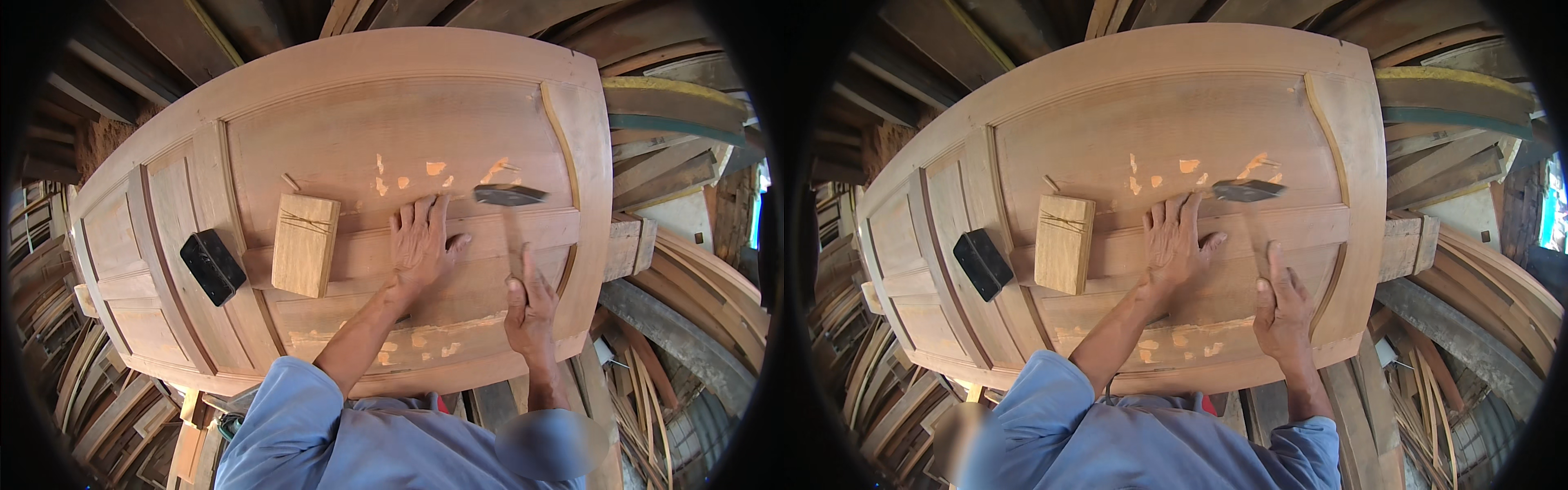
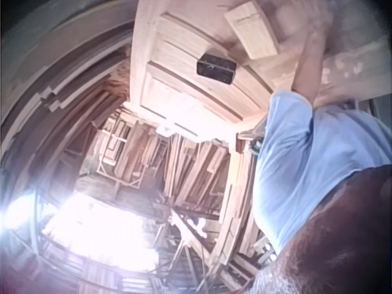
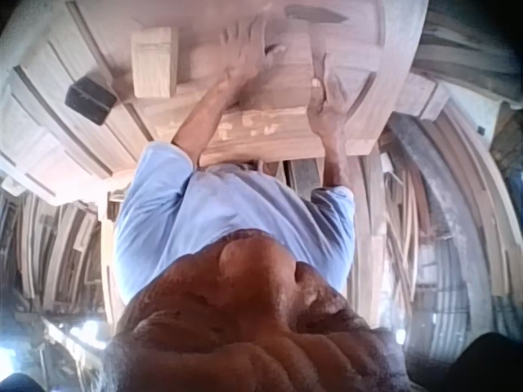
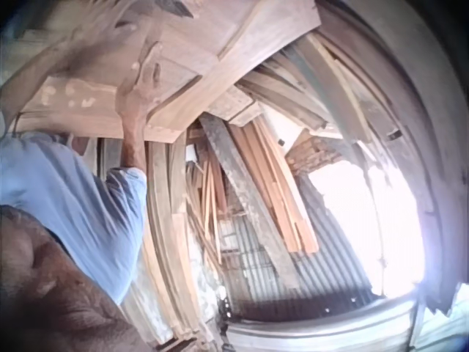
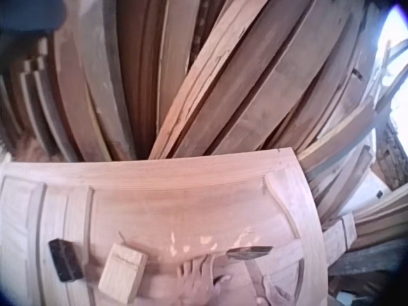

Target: The person assembles a wooden door by hammering nails into the frame and panels using a hammer and a small wooden block. They then use a power sander to smooth the surface of the door.

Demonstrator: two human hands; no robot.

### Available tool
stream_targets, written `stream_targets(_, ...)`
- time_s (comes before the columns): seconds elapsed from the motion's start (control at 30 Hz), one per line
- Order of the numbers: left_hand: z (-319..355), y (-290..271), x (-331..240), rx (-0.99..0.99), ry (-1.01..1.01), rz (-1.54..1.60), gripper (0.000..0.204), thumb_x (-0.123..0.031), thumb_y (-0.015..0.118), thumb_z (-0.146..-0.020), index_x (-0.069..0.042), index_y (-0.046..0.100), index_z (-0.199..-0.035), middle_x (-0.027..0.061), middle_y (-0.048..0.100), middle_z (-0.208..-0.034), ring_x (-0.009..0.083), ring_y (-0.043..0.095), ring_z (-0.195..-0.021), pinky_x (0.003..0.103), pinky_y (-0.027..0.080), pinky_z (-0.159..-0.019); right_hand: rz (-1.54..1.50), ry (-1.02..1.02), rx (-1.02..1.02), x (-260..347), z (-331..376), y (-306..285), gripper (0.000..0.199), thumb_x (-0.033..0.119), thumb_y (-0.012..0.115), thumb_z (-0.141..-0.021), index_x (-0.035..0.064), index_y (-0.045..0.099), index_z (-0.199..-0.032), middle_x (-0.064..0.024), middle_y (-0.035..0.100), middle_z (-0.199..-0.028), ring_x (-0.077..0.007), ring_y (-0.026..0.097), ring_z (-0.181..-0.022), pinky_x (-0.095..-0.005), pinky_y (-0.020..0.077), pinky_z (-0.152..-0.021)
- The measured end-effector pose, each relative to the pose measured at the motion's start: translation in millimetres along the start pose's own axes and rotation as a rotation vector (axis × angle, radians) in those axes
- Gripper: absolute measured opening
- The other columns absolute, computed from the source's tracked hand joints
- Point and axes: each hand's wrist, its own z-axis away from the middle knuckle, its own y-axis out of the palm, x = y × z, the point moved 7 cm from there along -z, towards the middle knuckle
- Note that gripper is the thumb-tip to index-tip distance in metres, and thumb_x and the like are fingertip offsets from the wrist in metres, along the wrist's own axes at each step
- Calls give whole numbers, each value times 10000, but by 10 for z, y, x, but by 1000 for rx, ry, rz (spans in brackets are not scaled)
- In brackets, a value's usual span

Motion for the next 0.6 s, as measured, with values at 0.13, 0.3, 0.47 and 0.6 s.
stream_targets(0.13, -12, 19, -11, 9, 25, -9, 842, -469, 828, -806, -64, 479, -1457, 137, 489, -1400, 362, 449, -1239, 536, 361, -997, 123, 101, 137, -229, -44, 170, 577, 88, 573, -1009, 97, 443, -1571, -316, 673, -1119, -494, 670, -984, -521, 535, -857)
stream_targets(0.3, 4, -1, -15, -17, 22, -7, 841, -468, 829, -806, -59, 484, -1454, 144, 493, -1404, 370, 448, -1249, 526, 362, -997, 0, -19, -36, -10, -7, -31, 567, 59, 572, -999, 20, 445, -1551, -328, 668, -1142, -484, 675, -985, -512, 537, -852)
stream_targets(0.47, -48, 1, -6, -39, 38, -8, 855, -482, 831, -799, -58, 484, -1456, 145, 495, -1408, 379, 450, -1249, 542, 363, -997, 105, 222, 280, -215, -22, 180, 575, 48, 565, -994, 46, 448, -1557, -300, 678, -1067, -469, 677, -956, -517, 532, -829)
stream_targets(0.6, 21, 13, -3, -37, 38, 8, 869, -466, 843, -788, -60, 476, -1462, 146, 497, -1405, 377, 453, -1246, 545, 362, -1000, -8, 24, 13, -52, 46, 107, 594, 32, 572, -985, 86, 454, -1566, -297, 686, -1038, -469, 677, -965, -503, 533, -841)
